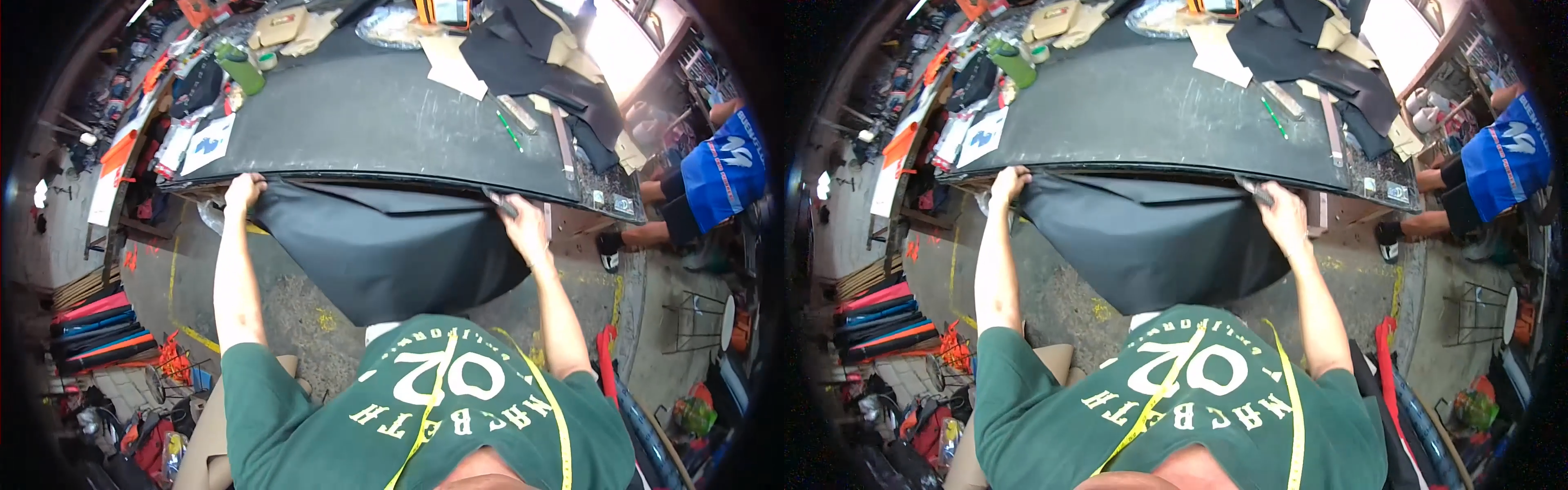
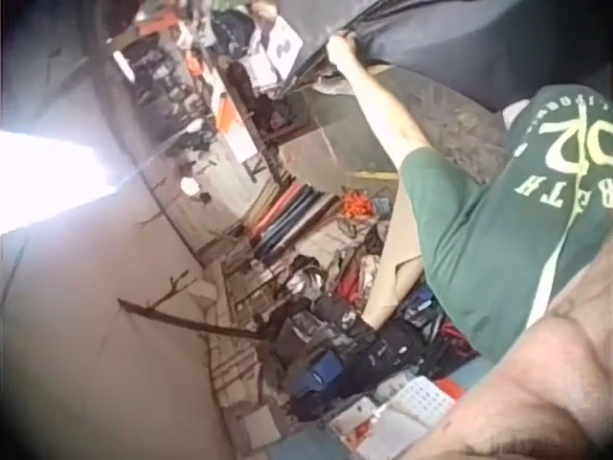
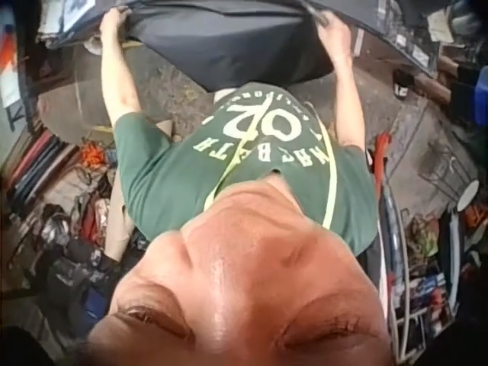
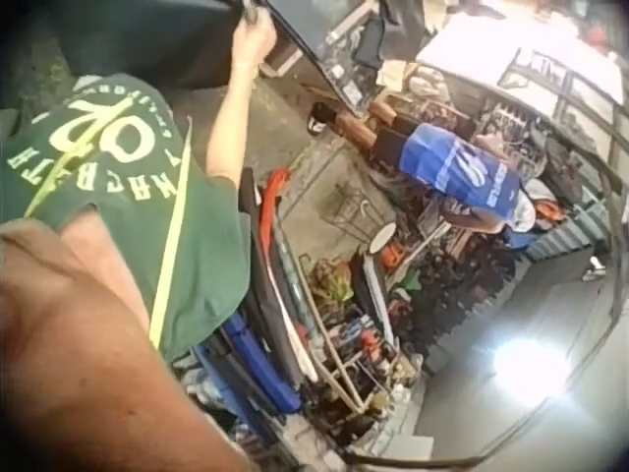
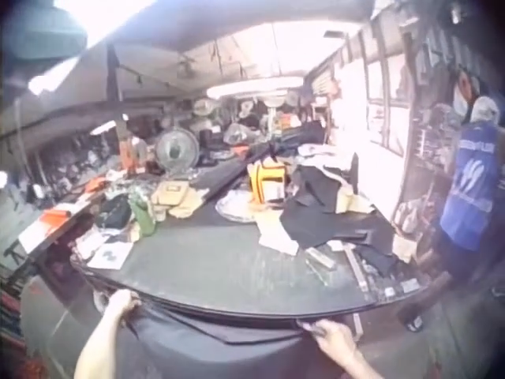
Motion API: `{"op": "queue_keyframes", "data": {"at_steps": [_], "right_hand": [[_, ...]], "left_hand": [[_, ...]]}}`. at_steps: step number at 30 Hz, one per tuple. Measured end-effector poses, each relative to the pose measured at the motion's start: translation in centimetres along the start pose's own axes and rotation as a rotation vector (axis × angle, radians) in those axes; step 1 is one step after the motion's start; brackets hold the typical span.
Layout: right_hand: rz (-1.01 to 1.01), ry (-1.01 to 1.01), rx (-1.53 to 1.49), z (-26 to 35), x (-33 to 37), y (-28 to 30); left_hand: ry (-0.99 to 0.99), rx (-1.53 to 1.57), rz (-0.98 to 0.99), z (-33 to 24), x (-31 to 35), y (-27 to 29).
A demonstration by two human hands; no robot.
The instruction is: Cutting shapes out of black leather or vinyl using a cardboard template and a utility knife.
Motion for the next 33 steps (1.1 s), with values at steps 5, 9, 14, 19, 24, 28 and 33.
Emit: {"op": "queue_keyframes", "data": {"at_steps": [5, 9, 14, 19, 24, 28, 33], "right_hand": [[0.012, -0.251, 0.114, 3.4, -11.1, -6.0], [0.037, -0.209, 0.180, 3.7, -19.7, -10.6], [0.180, -0.301, 0.354, 3.0, -28.3, -15.6], [0.237, -0.345, 0.374, 2.9, -34.5, -20.9], [0.294, -0.261, 0.398, 1.2, -39.0, -22.0], [0.320, -0.154, 0.419, 0.1, -43.2, -24.1], [0.393, -0.213, 0.399, 0.4, -45.6, -25.1]], "left_hand": [[0.163, -0.168, -0.137, 3.1, -13.4, -2.7], [0.191, -0.170, -0.215, 3.4, -22.9, -2.3], [0.661, 1.094, -0.119, 3.8, -32.2, -4.2], [0.266, 1.075, -0.325, 6.0, -36.1, -9.1], [-0.043, 0.520, -0.308, -0.8, -31.3, -10.0], [0.051, 0.183, -0.182, -0.7, -28.1, -11.9], [0.164, -0.021, -0.030, -0.6, -29.4, -11.9]]}}
Point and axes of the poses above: each hand's wrist, its own x-axis away from the middle knuckle, its own y-axis out of the back of the hand, z = x × y, the point moved 2 cm from there along -x, towards the middle knuckle, and after that the axes turned 8 degrees about -x, right-handed, at the moved point
